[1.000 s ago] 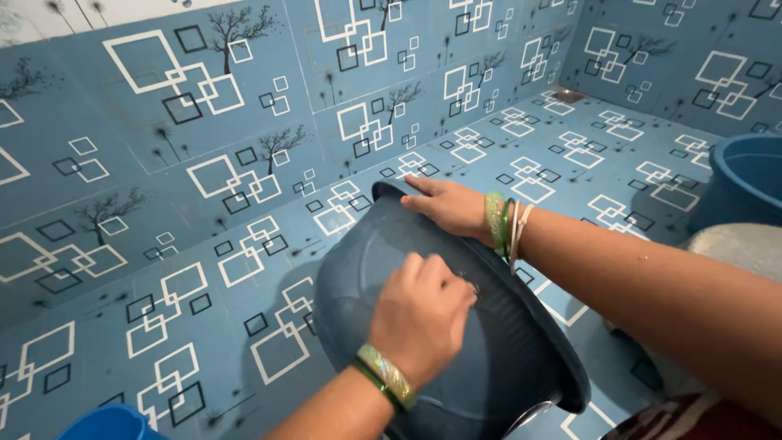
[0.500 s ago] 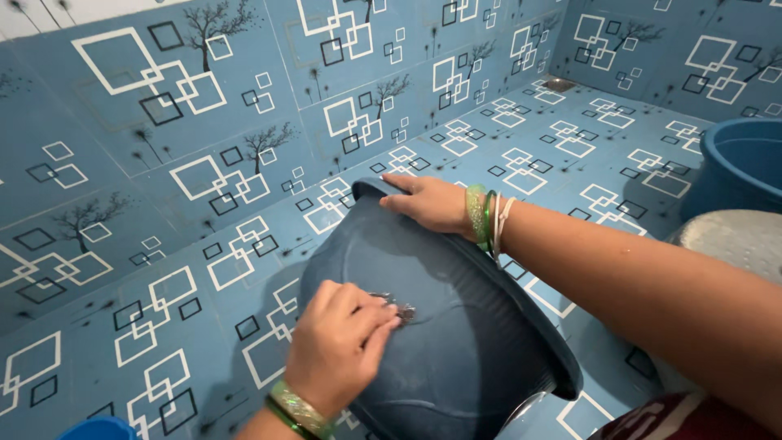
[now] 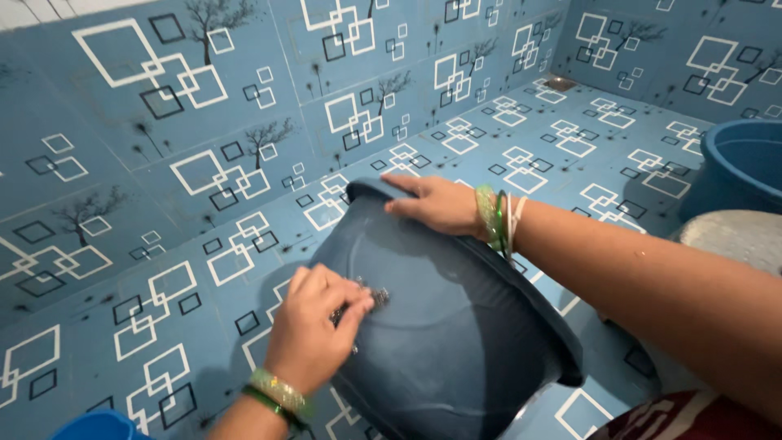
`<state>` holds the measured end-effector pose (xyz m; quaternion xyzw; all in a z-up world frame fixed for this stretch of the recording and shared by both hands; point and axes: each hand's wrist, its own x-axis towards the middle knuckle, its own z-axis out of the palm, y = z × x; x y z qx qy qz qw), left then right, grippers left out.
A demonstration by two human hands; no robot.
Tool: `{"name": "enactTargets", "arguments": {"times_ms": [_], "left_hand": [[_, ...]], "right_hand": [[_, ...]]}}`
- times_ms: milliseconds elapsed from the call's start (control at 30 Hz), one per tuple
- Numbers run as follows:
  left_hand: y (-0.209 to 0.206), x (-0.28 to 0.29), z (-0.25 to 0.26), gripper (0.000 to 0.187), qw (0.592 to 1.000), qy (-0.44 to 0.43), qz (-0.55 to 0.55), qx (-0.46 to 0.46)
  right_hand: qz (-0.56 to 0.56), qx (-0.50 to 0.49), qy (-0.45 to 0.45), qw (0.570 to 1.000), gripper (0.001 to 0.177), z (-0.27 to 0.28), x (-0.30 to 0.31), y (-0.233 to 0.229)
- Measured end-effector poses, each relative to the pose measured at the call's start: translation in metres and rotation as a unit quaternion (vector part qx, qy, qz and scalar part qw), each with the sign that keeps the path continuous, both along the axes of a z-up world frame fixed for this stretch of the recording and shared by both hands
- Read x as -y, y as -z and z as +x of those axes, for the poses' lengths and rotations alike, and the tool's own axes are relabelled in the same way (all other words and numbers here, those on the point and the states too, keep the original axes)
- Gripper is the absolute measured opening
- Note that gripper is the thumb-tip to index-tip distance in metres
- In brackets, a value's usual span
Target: The person scrubs the exterior of a large grey plastic bucket using a metal scouring pad. They rotate the bucket to clean different sides and the bottom, then briefly rinse the bucket under a running tap before continuing to scrub the bottom surface.
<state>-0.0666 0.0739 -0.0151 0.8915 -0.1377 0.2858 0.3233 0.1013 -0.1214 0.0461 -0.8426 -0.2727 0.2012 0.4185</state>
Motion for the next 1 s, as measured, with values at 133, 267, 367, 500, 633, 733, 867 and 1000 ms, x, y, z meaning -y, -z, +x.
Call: {"name": "enactTargets", "arguments": {"times_ms": [133,267,367,500,633,733,867,1000], "left_hand": [[-0.020,-0.009,0.039,0.008,0.999,-0.040,-0.008,-0.017],[-0.021,-0.011,0.042,0.008,1.000,-0.015,0.012,-0.007],[-0.012,-0.008,0.018,0.008,1.000,0.013,0.024,-0.004],[-0.008,-0.007,0.013,0.008,0.999,0.001,0.012,-0.031],[-0.014,-0.005,0.049,0.011,0.997,-0.072,0.008,0.017],[-0.022,-0.003,0.052,0.013,0.993,-0.119,-0.003,0.019],[-0.008,0.030,0.013,0.009,0.986,-0.045,0.097,0.130],[0.006,0.053,-0.024,0.012,0.908,0.191,0.336,0.162]], "right_hand": [[0.044,-0.037,-0.112,0.992,0.069,-0.016,0.002,-0.004],[0.013,0.003,-0.119,0.993,0.068,-0.014,0.007,-0.003],[0.007,0.032,-0.120,0.992,0.067,-0.004,0.018,-0.001],[0.051,-0.012,-0.130,0.990,0.068,-0.005,0.023,-0.003],[0.065,-0.007,-0.121,0.991,0.071,-0.030,0.014,-0.002],[0.002,0.054,-0.058,0.997,0.071,-0.044,0.013,0.004],[0.180,0.018,-0.062,0.981,0.066,-0.047,0.020,0.042],[0.213,0.016,-0.118,0.970,0.055,-0.057,0.026,0.083]]}}
